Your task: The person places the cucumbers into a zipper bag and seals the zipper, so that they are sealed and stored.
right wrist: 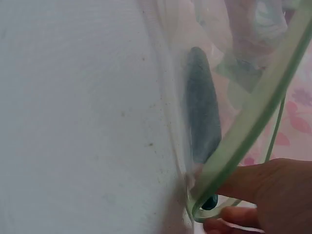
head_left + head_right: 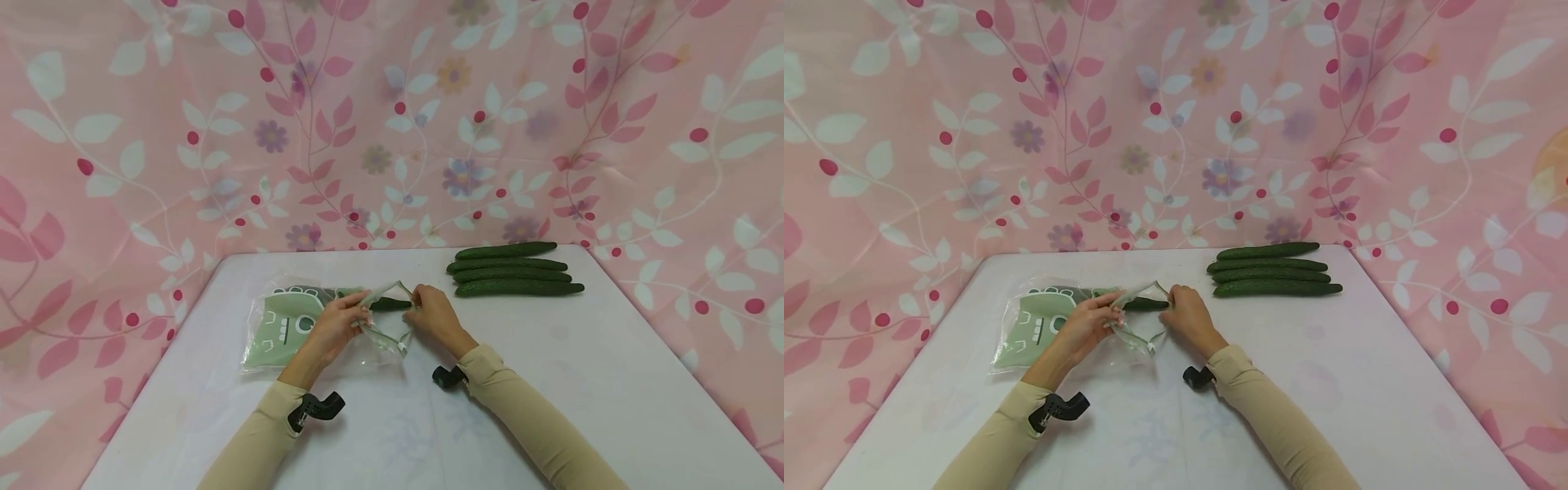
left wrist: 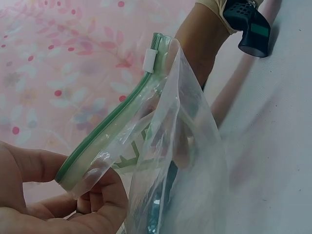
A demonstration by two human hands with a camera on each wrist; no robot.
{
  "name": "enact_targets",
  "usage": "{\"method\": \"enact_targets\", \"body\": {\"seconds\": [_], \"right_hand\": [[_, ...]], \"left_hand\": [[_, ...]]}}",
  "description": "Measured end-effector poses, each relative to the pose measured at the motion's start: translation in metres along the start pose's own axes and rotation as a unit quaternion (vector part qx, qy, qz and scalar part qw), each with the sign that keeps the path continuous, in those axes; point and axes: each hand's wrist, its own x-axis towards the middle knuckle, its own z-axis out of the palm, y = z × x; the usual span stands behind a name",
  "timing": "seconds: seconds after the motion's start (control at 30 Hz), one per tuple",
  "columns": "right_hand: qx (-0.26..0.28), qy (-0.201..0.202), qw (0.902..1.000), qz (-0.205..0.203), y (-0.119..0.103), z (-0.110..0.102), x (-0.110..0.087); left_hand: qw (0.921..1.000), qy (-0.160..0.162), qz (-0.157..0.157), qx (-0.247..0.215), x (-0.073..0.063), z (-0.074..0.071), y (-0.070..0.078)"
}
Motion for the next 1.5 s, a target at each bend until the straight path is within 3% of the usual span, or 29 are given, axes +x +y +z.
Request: {"method": "enact_targets", "body": {"seconds": [0.1,0.6,1.17,1.33,1.5], "right_hand": [[0.002,-0.017,0.9996,0.021,0.001,0.001,-0.003],[-0.003,-0.041,0.9988,0.028,0.003,0.008,-0.006],[-0.076,-0.048,0.9951,-0.042,0.001,0.010,-0.007],[-0.063,-0.050,0.9963,-0.032,0.002,0.011,-0.007],[-0.003,-0.032,0.9993,-0.019,0.003,0.006,-0.007]], "left_hand": [[1.0000,-0.001,-0.002,0.000,0.000,0.000,0.000],[0.9999,0.008,-0.007,0.006,0.000,0.001,-0.002],[0.9998,0.002,0.007,0.018,0.001,-0.001,0.000],[0.9999,0.002,0.000,0.013,0.003,-0.001,0.001],[0.9999,0.006,-0.005,0.007,0.002,-0.002,0.001]]}}
